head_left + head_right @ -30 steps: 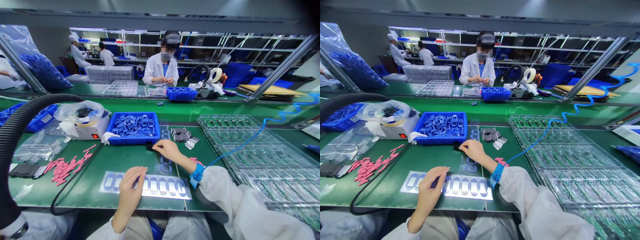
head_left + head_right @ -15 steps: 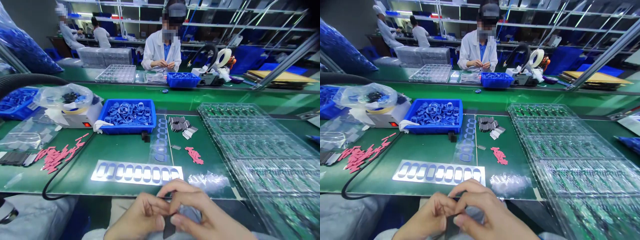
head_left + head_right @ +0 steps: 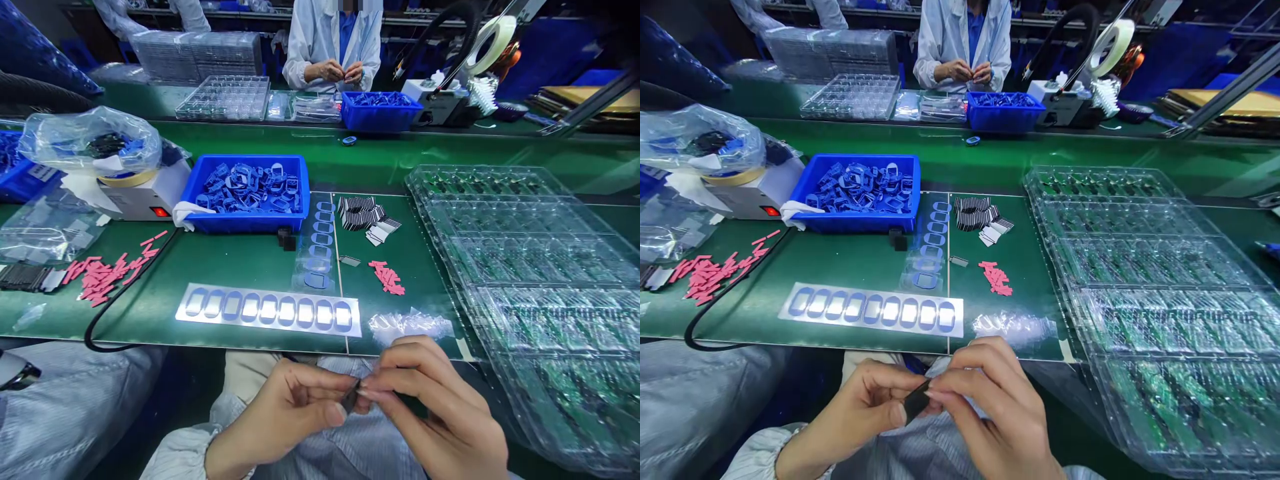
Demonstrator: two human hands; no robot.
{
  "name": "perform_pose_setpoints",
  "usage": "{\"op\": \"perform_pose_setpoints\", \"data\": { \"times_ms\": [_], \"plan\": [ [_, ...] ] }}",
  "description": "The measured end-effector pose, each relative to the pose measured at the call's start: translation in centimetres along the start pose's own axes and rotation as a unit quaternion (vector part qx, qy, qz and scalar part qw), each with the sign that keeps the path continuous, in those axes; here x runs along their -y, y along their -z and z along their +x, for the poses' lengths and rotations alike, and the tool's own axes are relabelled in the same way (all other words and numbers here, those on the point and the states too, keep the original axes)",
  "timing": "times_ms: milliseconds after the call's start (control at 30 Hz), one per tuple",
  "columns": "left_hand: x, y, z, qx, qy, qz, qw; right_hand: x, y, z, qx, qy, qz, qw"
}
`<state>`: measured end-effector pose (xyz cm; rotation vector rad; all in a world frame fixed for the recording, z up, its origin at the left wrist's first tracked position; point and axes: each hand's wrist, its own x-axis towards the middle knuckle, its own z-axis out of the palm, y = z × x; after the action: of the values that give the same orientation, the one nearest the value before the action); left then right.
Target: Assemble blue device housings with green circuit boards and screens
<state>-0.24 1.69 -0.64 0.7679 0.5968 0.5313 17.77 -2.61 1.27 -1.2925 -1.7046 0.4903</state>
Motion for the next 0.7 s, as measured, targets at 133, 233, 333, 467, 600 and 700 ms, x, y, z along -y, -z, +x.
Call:
{"op": "perform_pose_setpoints", "data": {
  "times_ms": [133,233,333,467,600,700],
  "plan": [
    [-0.1,-0.4,0.1,-0.001,0.023,0.039,0.999,-0.3,0.4,-0.1,0.006,0.009,0.000,1.000],
    [-0.3,-0.5,0.1,0.008,0.035,0.045,0.998,-0.2,0.6,0.2,-0.009,0.042,-0.006,0.999],
    [-0.4,-0.7,0.1,0.021,0.033,0.047,0.998,0.0,0.7,0.4,-0.012,0.056,0.000,0.998],
    [-0.5,-0.9,-0.1,0.019,0.016,0.074,0.997,-0.2,0.7,0.1,-0.002,0.041,0.024,0.999],
    [-0.5,-0.9,-0.1,-0.011,-0.043,0.171,0.984,-0.8,0.3,-0.6,-0.002,0.012,0.036,0.999],
    [0.3,-1.1,-0.1,-0.020,-0.052,0.193,0.980,-1.1,-0.2,-1.4,-0.014,0.005,0.016,1.000]
  ]
}}
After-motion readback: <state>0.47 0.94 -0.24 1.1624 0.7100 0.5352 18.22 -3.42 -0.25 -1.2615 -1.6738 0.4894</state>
